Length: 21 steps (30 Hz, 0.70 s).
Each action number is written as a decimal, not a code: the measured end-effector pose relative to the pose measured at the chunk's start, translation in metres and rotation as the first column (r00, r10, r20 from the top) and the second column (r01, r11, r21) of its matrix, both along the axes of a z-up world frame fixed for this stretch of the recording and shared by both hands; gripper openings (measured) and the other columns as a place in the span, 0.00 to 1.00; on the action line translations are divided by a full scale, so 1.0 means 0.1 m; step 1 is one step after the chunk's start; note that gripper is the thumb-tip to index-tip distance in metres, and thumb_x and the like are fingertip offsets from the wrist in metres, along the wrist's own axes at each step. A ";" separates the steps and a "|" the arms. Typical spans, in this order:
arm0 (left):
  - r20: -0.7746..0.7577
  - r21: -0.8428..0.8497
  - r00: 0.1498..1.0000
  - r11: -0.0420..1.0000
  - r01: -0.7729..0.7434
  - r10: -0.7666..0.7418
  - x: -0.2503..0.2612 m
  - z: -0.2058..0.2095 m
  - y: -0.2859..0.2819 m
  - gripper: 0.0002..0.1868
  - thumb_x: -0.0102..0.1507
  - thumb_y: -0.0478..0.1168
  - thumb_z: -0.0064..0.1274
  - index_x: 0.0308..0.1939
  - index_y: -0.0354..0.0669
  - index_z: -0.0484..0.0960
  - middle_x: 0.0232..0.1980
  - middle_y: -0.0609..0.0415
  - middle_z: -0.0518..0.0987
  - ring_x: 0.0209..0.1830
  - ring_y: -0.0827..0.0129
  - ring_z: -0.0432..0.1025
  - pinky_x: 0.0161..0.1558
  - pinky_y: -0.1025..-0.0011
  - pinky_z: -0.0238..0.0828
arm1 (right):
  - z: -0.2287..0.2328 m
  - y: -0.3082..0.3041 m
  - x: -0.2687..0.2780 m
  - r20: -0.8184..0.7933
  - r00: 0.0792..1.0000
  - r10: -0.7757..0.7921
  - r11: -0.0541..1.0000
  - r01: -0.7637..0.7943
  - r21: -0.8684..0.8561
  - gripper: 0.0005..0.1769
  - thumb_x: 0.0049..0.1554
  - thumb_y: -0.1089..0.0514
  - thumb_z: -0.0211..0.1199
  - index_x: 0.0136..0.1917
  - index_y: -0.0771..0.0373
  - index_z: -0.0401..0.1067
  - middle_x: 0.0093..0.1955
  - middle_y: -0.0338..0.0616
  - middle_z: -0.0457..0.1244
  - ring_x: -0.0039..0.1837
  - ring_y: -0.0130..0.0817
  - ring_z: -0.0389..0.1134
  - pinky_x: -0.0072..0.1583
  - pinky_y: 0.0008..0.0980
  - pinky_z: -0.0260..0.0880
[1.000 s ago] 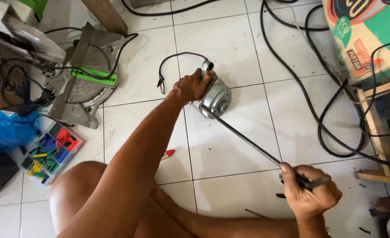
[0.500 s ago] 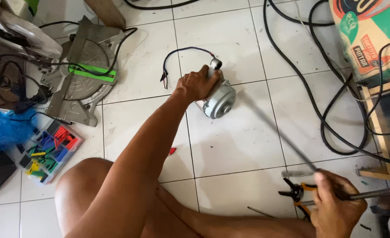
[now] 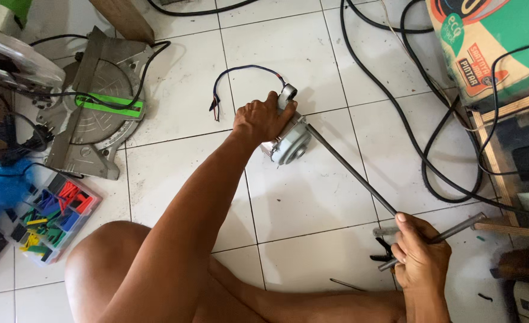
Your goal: The person sits on the floor and uses a long metal rod to rotate the shaft of a small electric motor. They then use a screwdriver to tighten screws on the motor's mounting bracket and casing.
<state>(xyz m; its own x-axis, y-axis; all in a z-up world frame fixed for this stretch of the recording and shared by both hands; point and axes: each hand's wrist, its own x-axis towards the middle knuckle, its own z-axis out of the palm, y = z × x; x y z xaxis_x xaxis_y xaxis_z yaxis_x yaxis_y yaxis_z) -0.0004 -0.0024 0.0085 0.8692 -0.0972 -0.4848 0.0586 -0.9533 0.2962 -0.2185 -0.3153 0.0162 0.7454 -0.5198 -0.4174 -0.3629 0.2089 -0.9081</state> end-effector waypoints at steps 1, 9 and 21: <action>-0.001 -0.001 1.000 1.000 -0.002 0.002 0.00 -0.03 0.00 0.31 0.67 0.66 0.23 0.71 0.65 0.61 0.56 0.50 0.73 0.52 0.47 0.72 0.52 0.49 0.67 | -0.06 -0.01 0.01 -0.001 1.000 0.002 1.000 -0.002 -0.001 0.05 0.57 0.60 0.69 0.42 0.61 0.74 0.26 0.27 0.49 0.28 0.15 0.41 0.30 0.19 0.36; 0.021 -0.025 0.992 0.992 -0.125 0.125 -0.03 -0.14 0.03 0.39 0.65 0.72 0.22 0.63 0.48 0.64 0.46 0.40 0.78 0.48 0.46 0.74 0.50 0.51 0.68 | -0.09 -0.09 0.07 -0.034 0.992 0.118 0.985 -0.112 0.127 0.10 0.58 0.58 0.68 0.36 0.52 0.70 0.25 0.24 0.40 0.27 0.15 0.38 0.26 0.18 0.33; 0.005 0.020 0.964 0.963 -0.268 0.268 -0.30 -0.08 0.08 0.43 0.66 0.76 0.19 0.64 0.47 0.67 0.52 0.39 0.74 0.49 0.45 0.75 0.49 0.53 0.72 | 0.26 -0.07 0.26 -0.001 0.984 0.177 0.972 -0.175 -0.159 0.12 0.61 0.59 0.65 0.44 0.51 0.61 0.27 0.24 0.44 0.28 0.12 0.41 0.29 0.21 0.36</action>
